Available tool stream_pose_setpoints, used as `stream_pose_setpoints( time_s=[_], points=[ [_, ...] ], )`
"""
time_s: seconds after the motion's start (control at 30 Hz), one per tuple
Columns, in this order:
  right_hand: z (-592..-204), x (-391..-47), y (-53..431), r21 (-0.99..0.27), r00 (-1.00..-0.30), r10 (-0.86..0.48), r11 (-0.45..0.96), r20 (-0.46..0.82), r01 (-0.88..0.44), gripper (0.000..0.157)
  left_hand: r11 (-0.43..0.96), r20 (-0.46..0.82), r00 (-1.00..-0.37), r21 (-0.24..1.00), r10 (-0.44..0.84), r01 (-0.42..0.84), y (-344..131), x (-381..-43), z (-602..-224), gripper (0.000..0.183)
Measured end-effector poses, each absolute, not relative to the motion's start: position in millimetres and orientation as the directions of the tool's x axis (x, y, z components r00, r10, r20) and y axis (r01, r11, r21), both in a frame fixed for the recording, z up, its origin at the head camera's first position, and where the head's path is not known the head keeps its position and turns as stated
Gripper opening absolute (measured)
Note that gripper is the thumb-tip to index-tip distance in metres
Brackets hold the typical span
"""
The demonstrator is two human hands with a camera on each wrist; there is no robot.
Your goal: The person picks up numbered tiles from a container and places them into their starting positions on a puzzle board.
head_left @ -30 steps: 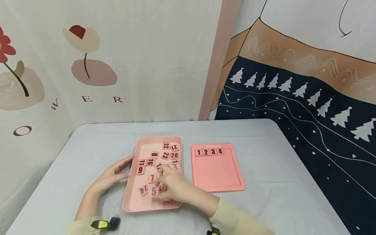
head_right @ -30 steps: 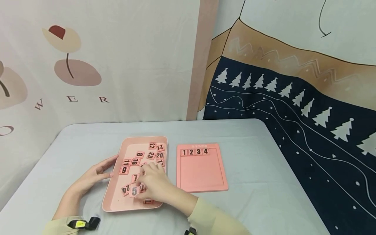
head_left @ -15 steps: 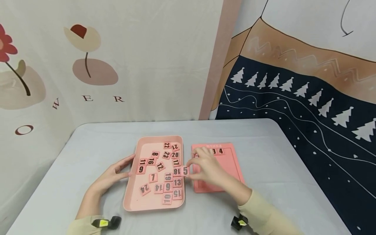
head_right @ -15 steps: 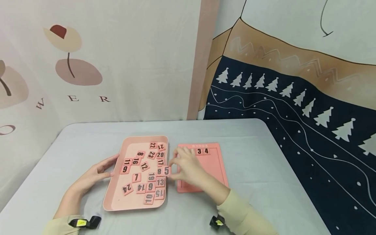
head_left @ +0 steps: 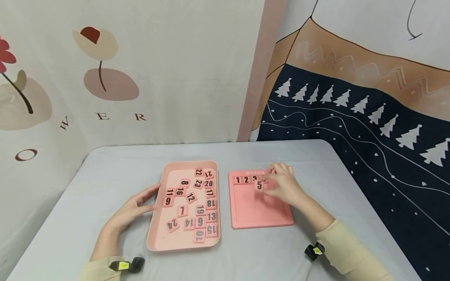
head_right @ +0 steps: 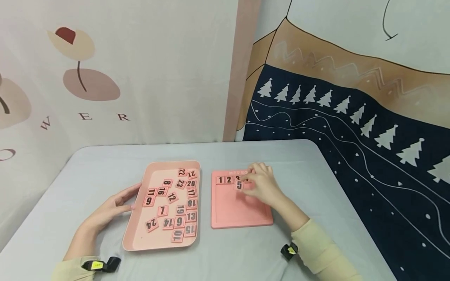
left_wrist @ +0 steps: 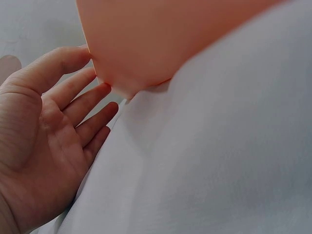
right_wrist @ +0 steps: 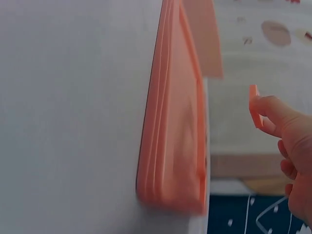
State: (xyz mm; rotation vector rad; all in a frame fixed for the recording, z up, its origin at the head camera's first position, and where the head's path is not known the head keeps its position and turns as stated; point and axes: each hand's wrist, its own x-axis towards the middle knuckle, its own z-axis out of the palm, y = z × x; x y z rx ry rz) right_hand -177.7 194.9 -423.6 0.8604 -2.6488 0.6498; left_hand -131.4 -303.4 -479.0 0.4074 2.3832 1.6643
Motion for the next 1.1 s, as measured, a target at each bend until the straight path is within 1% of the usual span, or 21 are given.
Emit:
stream_pose_setpoints(
  time_s=[0.27, 0.67, 0.9, 1.1],
  points=[
    [-433, -200, 226, -0.248, -0.793, -0.475, 0.773, 0.382, -0.583, 0.028, 0.308, 0.002, -0.938, 0.945, 0.346, 0.115, -302, -130, -477, 0.066],
    [-448, -222, 241, -0.193, -0.797, -0.514, 0.788, 0.316, -0.585, 0.033, 0.306, 0.0, -0.941, 0.946, 0.339, 0.11, -301, -131, -477, 0.066],
    [-449, -228, 251, -0.197, -0.805, -0.512, 0.793, 0.299, -0.577, 0.034, 0.305, -0.001, -0.941, 0.946, 0.338, 0.109, -300, -130, -477, 0.066],
    [-449, -231, 251, -0.202, -0.804, -0.519, 0.788, 0.291, -0.582, 0.033, 0.316, -0.003, -0.944, 0.943, 0.33, 0.108, -301, -130, -477, 0.066]
  ],
)
